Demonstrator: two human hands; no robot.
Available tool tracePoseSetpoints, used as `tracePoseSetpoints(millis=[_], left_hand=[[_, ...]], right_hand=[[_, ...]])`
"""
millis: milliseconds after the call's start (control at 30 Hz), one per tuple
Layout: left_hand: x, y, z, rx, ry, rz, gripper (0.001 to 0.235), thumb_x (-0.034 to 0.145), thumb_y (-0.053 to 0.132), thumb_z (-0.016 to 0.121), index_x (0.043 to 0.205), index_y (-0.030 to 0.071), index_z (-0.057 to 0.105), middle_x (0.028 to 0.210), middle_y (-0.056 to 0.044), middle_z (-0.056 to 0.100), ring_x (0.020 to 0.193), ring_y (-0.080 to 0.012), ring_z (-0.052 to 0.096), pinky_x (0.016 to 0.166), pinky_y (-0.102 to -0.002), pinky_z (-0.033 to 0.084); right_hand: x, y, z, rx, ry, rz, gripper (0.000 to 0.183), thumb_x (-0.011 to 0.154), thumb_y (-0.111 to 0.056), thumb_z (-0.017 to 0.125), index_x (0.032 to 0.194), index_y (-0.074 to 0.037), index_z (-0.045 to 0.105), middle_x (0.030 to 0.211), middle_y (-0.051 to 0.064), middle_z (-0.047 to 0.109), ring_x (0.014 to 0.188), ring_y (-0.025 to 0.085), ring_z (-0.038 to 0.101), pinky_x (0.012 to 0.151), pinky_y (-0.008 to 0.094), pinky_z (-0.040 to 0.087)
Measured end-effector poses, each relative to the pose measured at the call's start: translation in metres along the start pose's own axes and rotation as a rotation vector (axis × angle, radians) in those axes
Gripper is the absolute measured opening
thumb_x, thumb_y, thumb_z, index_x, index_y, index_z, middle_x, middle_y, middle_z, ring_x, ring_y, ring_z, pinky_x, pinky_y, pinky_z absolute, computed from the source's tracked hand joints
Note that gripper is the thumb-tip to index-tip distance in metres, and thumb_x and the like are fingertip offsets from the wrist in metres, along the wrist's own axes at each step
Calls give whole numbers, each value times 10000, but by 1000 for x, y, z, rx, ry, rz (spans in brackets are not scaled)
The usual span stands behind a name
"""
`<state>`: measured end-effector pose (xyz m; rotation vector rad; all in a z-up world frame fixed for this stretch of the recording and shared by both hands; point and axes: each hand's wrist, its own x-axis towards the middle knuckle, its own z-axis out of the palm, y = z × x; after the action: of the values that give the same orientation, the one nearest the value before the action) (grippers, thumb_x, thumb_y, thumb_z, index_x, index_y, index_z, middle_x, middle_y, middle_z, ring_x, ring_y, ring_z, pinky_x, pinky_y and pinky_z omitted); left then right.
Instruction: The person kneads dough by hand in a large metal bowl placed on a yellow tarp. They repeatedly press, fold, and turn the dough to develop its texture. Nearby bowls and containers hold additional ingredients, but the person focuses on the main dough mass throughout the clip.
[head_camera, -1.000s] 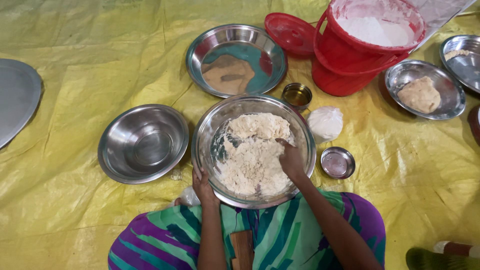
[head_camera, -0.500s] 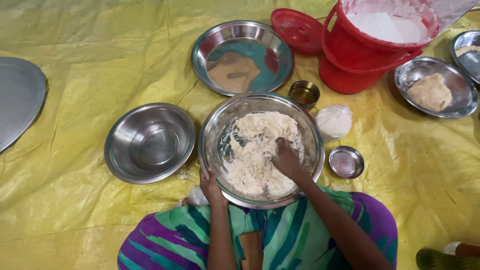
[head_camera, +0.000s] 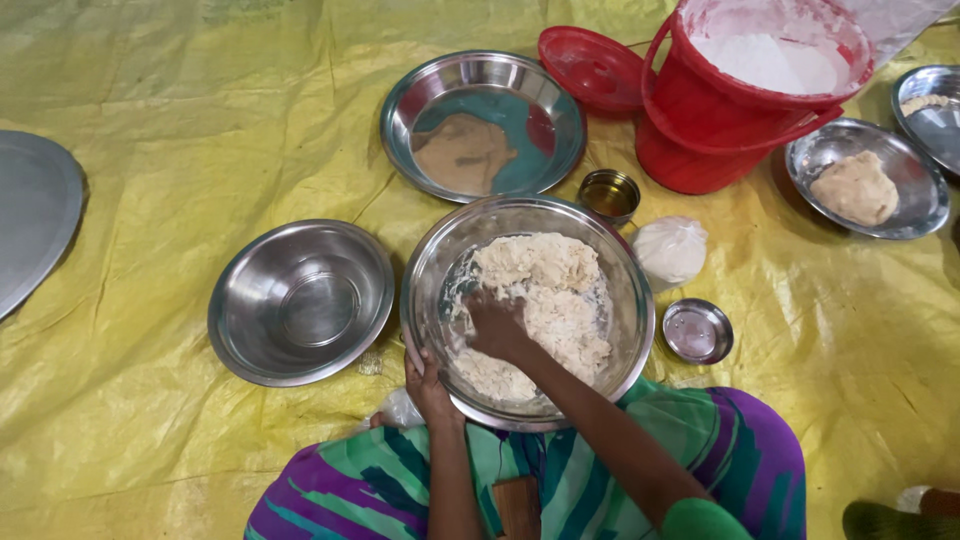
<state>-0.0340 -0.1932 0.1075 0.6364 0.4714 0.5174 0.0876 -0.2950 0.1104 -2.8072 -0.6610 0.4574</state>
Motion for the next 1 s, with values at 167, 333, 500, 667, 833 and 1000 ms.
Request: tracePoseSetpoints(millis=[167, 333, 500, 667, 833, 1000], left_hand=[[2, -3, -5, -6, -16, 24, 514, 942, 131, 654, 1426, 8, 529, 1251, -160, 679, 1076, -268, 690, 968, -408, 568], [3, -9, -12, -4, -15, 33, 524, 954, 151, 663, 1438, 12, 518, 1253, -140, 676, 1063, -255, 690, 958, -388, 568], [8, -14, -18, -36, -44, 58, 544, 946, 113, 677, 1454, 3, 514, 1264, -127, 662, 1059, -240, 678, 961, -376, 561], [10, -17, -22, -64, -44, 40, 523, 955, 93, 664, 1449, 11, 513, 1275, -125, 660, 1063, -234, 678, 965, -368, 563], [11, -18, -19, -57, -44, 51, 493, 980, 101, 642, 1447, 1, 521, 1277, -127, 661, 1069, -232, 676, 961, -363, 557], [7, -14, -17, 22, -10, 34, 487, 980, 113, 623, 1448, 34, 519, 1301, -104, 655, 1104, -220, 665, 980, -356, 544]], right_hand=[[-82, -13, -37, -131, -70, 20, 792, 813, -479, 776, 1506, -264, 459, 1660, 117, 198, 1560, 526, 31, 1118, 867, -41], [-125, 0, -69, -70, -122, 117, 844, 790, -353, 832, 1520, -292, 415, 1712, 120, 64, 1540, 563, -81, 1048, 878, 74], [-127, 34, -65, 94, -75, 160, 976, 761, -298, 869, 1572, -299, 325, 1663, 263, 74, 1446, 530, 256, 1083, 768, 300], [-101, 89, -28, 111, 120, 148, 864, 787, -240, 842, 1546, -231, 429, 1416, 260, 551, 1146, 396, 657, 965, 501, 571], [-70, 136, -3, 312, 480, 135, 766, 697, -119, 878, 1399, -129, 572, 930, 219, 731, 815, 353, 713, 745, 455, 569], [-68, 127, -8, 410, 567, 217, 760, 771, -199, 827, 1458, -77, 527, 813, 221, 725, 788, 396, 711, 703, 482, 560]])
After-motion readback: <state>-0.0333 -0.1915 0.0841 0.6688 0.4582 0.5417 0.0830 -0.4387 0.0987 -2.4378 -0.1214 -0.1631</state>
